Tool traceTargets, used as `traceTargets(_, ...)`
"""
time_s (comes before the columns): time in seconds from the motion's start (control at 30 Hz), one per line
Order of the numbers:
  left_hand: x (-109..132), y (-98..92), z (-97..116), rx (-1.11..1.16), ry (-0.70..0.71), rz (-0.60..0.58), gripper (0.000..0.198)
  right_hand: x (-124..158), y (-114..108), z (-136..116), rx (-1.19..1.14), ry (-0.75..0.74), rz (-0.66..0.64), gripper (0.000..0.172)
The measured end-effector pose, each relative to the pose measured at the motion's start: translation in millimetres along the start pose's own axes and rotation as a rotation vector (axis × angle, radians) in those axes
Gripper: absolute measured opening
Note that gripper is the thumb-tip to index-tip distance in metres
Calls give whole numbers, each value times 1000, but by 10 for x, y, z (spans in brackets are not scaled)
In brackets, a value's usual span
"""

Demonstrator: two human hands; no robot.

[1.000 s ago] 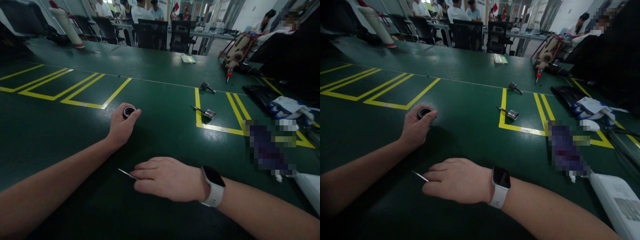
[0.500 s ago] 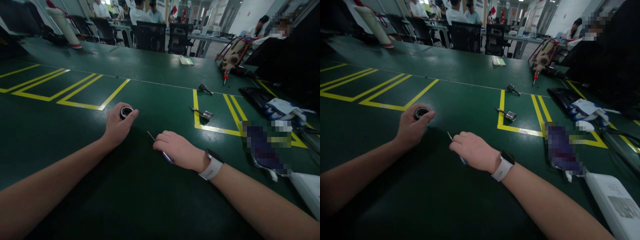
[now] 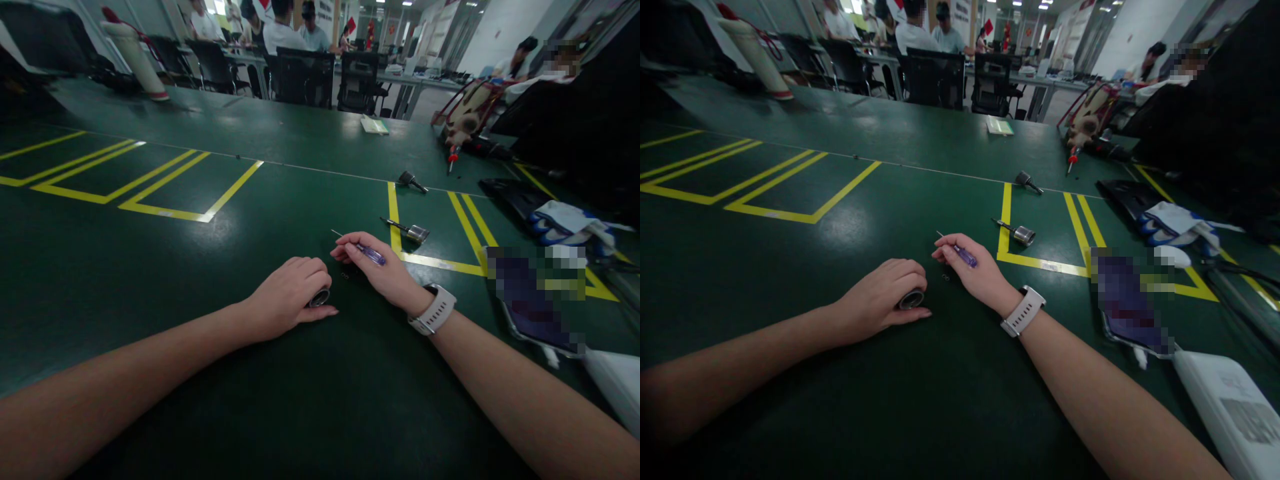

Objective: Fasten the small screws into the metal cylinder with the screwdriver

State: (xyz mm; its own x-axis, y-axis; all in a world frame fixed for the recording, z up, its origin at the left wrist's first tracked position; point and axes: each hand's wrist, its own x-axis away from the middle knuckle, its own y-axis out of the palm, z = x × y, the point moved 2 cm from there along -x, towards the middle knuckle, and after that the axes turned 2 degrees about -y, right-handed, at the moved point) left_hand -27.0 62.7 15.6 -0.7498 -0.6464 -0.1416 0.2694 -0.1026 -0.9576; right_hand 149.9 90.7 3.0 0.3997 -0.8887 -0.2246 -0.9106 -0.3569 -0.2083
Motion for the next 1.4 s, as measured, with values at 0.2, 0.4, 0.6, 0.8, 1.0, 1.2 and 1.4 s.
traceTargets(0.2,15,-4,0,-18,36,33,37,27,4,-66,44,-7,7,17)
traceTargets(0.4,21,-127,-78,-239,-46,58,30,130,126,-152,304,-47,-119,21)
traceTargets(0.6,41,-299,-453,-50,-330,276,28,262,326,-244,501,-129,-303,26)
traceTargets(0.8,39,-249,-535,466,-444,537,30,434,585,-386,519,-205,-490,29)
traceTargets(1.0,20,-172,-520,863,-546,612,34,422,539,-433,61,-127,-255,27)
traceTargets(1.2,23,-144,-364,1043,-617,596,36,295,317,-184,-444,113,156,28)
traceTargets(1.4,26,-107,-120,1214,-651,523,29,296,288,-70,-377,173,166,38)
